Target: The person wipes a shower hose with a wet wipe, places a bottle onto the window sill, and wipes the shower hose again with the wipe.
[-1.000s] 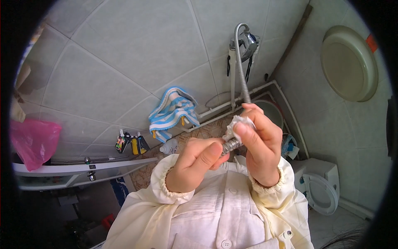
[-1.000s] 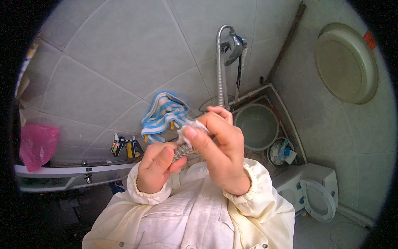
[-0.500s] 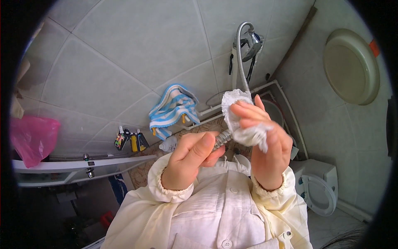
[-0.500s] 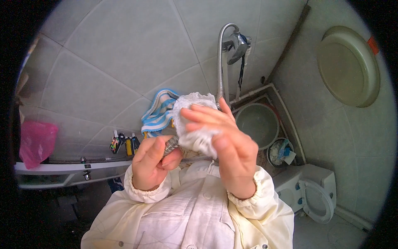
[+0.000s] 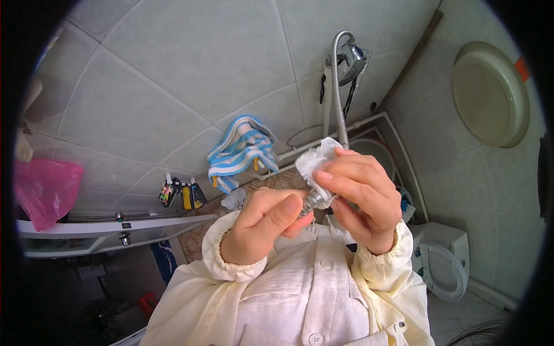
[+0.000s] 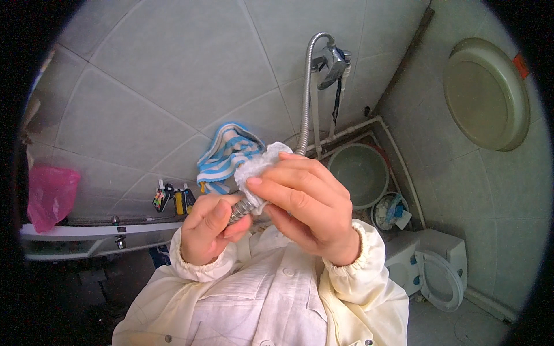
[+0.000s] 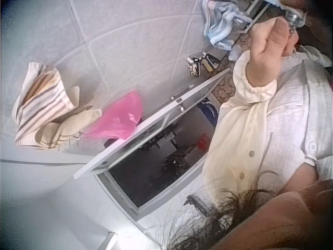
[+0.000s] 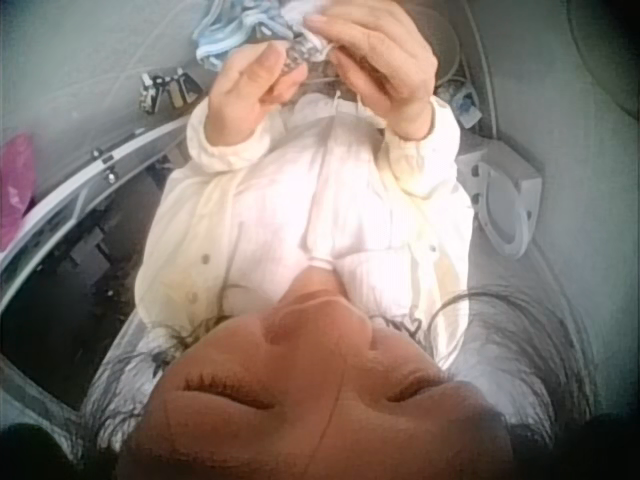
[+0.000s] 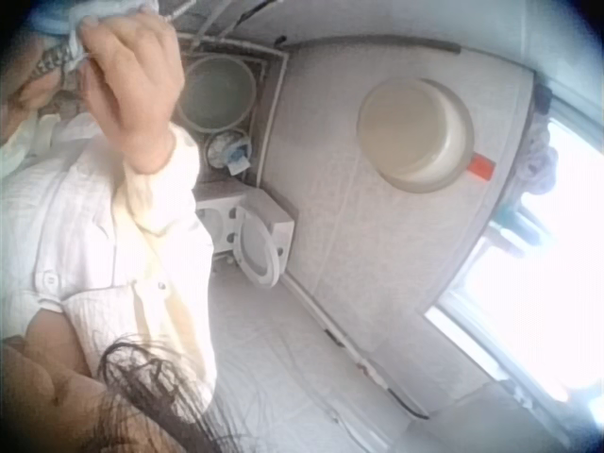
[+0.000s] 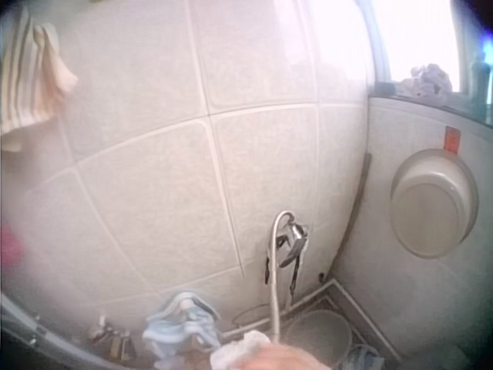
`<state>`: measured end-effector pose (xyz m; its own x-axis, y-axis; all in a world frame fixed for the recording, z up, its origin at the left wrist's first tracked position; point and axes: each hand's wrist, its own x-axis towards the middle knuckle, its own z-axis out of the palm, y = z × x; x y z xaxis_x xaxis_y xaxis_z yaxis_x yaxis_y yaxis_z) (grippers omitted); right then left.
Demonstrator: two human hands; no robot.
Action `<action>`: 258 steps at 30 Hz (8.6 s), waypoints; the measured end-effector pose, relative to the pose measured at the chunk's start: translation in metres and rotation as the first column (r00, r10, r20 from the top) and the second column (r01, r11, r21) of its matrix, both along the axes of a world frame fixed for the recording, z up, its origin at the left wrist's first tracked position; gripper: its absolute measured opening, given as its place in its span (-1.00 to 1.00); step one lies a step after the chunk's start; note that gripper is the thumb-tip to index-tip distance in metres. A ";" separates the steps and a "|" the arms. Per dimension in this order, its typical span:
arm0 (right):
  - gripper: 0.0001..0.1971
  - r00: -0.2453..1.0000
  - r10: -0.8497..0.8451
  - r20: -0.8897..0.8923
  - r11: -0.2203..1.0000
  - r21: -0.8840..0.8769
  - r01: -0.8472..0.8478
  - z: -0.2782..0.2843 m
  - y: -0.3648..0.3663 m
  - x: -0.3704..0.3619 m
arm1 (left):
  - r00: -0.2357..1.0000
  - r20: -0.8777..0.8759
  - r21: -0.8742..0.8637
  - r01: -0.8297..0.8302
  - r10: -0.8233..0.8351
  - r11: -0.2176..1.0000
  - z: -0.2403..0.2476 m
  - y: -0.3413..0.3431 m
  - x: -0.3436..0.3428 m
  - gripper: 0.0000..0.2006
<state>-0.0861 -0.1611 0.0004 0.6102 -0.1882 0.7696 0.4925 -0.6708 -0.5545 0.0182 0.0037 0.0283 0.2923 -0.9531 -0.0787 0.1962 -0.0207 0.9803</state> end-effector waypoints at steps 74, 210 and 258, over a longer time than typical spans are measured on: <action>-0.83 0.992 0.113 -0.063 0.937 0.339 -0.085 0.002 -0.002 -0.008 | 0.715 0.643 -0.253 -0.141 0.275 0.957 0.001 -0.005 -0.010 -0.71; -0.82 0.972 0.230 0.049 0.828 0.515 -0.222 -0.001 0.012 -0.004 | 0.782 0.544 -0.225 -0.213 0.303 0.951 0.003 -0.010 -0.024 -0.78; -0.79 0.978 0.204 0.037 0.825 0.532 -0.192 -0.002 0.012 -0.004 | 0.828 0.487 -0.192 -0.210 0.279 0.959 0.006 -0.010 -0.023 -0.74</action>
